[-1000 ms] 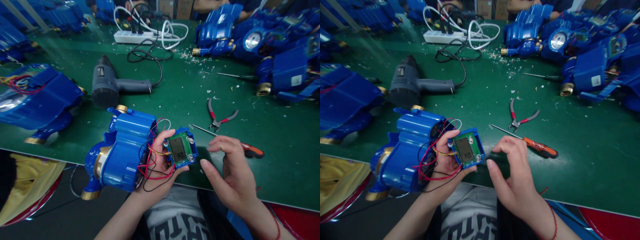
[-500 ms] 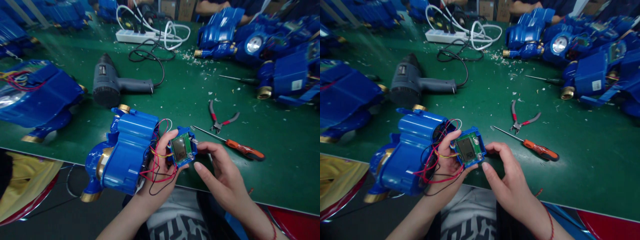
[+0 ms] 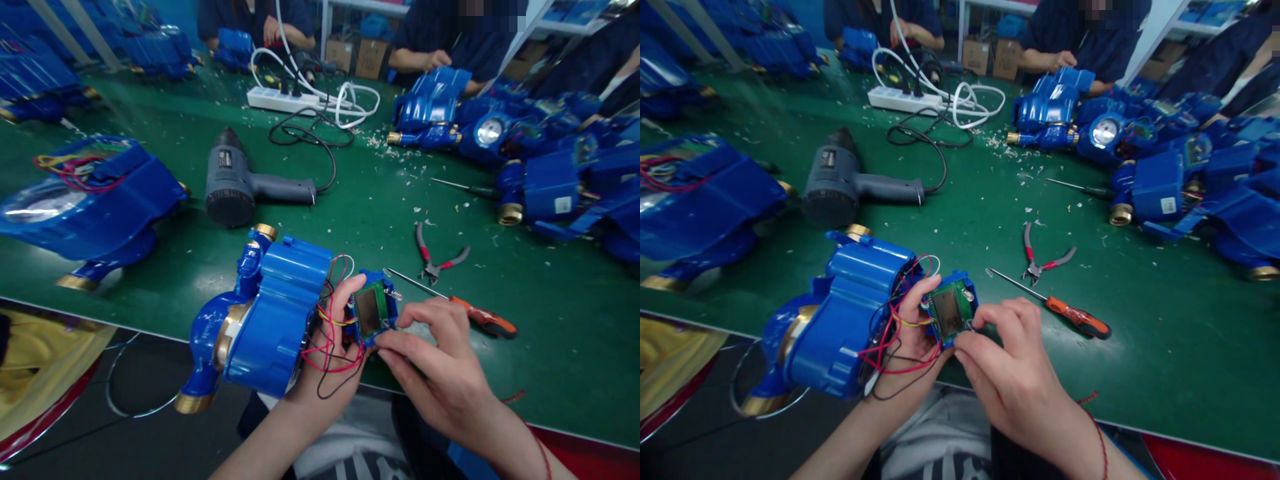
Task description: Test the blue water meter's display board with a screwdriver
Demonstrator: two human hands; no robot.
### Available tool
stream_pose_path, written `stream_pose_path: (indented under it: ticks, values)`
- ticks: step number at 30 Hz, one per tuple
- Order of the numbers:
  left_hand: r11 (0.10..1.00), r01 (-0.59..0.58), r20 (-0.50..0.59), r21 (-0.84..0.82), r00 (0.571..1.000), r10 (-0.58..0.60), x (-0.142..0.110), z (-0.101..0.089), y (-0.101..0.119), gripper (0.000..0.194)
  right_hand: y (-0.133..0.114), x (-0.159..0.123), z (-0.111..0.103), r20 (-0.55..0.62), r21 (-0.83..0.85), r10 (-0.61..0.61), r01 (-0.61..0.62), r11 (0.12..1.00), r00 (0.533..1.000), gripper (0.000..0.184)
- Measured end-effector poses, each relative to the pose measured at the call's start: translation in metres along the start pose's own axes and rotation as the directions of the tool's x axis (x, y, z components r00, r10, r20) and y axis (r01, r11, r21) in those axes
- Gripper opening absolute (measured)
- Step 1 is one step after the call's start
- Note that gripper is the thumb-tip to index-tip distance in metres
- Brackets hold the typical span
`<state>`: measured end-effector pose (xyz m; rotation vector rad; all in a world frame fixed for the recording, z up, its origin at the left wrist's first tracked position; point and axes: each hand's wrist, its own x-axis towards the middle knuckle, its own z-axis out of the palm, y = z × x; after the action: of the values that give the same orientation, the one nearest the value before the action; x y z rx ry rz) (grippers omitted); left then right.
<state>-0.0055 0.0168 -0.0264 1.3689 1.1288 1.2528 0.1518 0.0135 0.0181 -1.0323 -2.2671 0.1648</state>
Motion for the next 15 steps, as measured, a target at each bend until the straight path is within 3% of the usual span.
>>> stream_pose_path:
  ticks: [6, 11, 15]
  values:
    - [0.975, 0.027, -0.011, 0.219, 1.0, -0.025, 0.0, -0.004, 0.005, 0.068, -0.004, 0.005, 0.006, 0.051, 0.008, -0.018, 0.018, 1.0, 0.999, 0.014]
    - [0.975, 0.057, 0.002, 0.215, 0.998, -0.059, 0.0, -0.001, -0.002, 0.06, 0.005, 0.008, 0.013, 0.04, -0.065, -0.123, 0.126, 0.99, 0.992, 0.014]
    - [0.989, 0.113, 0.001, 0.1, 0.994, -0.113, 0.0, 0.001, -0.004, 0.058, 0.012, 0.007, 0.011, 0.011, -0.12, -0.248, 0.247, 0.961, 0.969, 0.017]
